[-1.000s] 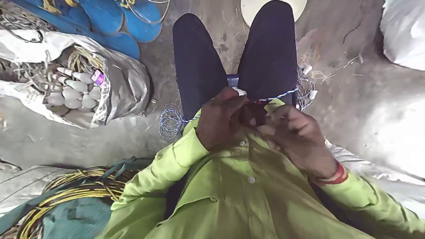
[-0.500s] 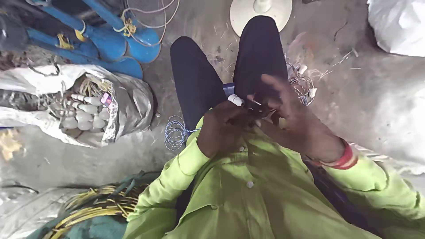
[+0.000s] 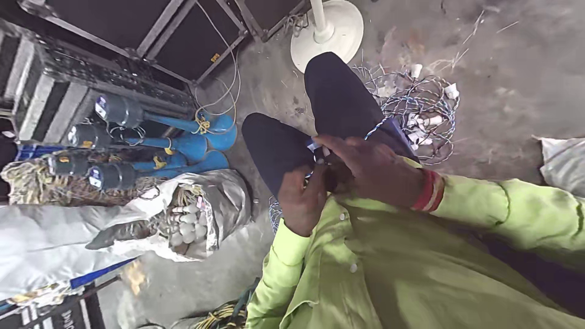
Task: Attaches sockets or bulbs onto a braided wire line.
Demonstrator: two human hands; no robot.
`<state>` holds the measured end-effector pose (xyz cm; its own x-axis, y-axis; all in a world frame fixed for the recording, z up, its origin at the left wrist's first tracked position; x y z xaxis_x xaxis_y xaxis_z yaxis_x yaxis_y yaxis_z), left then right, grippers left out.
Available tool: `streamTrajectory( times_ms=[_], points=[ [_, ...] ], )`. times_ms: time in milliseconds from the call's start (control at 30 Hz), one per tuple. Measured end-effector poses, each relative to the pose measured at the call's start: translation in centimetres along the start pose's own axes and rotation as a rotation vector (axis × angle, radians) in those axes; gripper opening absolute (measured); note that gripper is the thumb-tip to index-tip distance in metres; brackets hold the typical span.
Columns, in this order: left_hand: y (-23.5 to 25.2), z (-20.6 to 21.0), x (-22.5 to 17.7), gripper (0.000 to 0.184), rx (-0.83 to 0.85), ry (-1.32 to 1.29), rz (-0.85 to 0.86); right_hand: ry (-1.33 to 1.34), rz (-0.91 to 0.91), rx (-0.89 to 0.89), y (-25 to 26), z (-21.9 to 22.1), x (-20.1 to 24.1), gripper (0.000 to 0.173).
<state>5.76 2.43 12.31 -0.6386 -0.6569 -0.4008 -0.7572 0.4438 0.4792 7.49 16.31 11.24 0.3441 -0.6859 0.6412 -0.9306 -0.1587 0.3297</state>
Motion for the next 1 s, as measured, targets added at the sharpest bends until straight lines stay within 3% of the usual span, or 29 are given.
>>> streamTrajectory(
  times_ms=[133, 200, 333, 467, 567, 667, 867, 1000],
  points=[
    [0.9, -0.2, 0.9, 0.016, -0.02, 0.04, -0.048, 0.008, -0.171, -0.278, -0.6, -1.4, 1.2, 0.031],
    [1.5, -0.7, 1.7, 0.017, -0.05, 0.023, -0.105, 0.146, -0.216, -0.307, -1.7, -1.2, 2.0, 0.019],
    [2.6, -1.4, 2.1, 0.014, -0.076, -0.111, -0.206, 0.755, 0.347, -0.082, -2.5, 3.5, -1.1, 0.022],
    [2.6, -1.7, 1.4, 0.012, -0.058, -0.228, -0.242, 1.247, 0.748, -0.244, -2.0, 5.6, -2.0, 0.015],
    [2.6, -2.0, 1.2, 0.012, -0.055, -0.247, -0.258, 1.434, 0.848, -0.343, -1.9, 6.6, -1.7, 0.017],
    [2.2, -2.0, 0.7, 0.012, -0.076, -0.237, -0.223, 1.468, 0.86, -0.378, -2.0, 6.5, -1.5, 0.018],
    [1.6, -1.4, -0.5, 0.011, -0.151, -0.114, -0.103, 1.257, 0.925, -0.306, -2.0, 6.2, -2.2, 0.015],
    [1.7, -1.9, -0.4, 0.012, -0.223, -0.09, -0.062, 1.247, 0.847, -0.274, -1.3, 6.8, -1.2, 0.011]
  ],
)
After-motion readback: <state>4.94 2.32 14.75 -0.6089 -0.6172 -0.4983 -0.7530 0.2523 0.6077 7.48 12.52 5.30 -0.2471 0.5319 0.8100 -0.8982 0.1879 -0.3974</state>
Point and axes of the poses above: each hand's wrist, its own y-axis towards the middle knuckle, its own z-axis out of the palm, x = y × z, the point moved 8 cm from there along y, towards the middle knuckle, and after that the axes turned 11 degrees about -z, right-handed, at the moved point
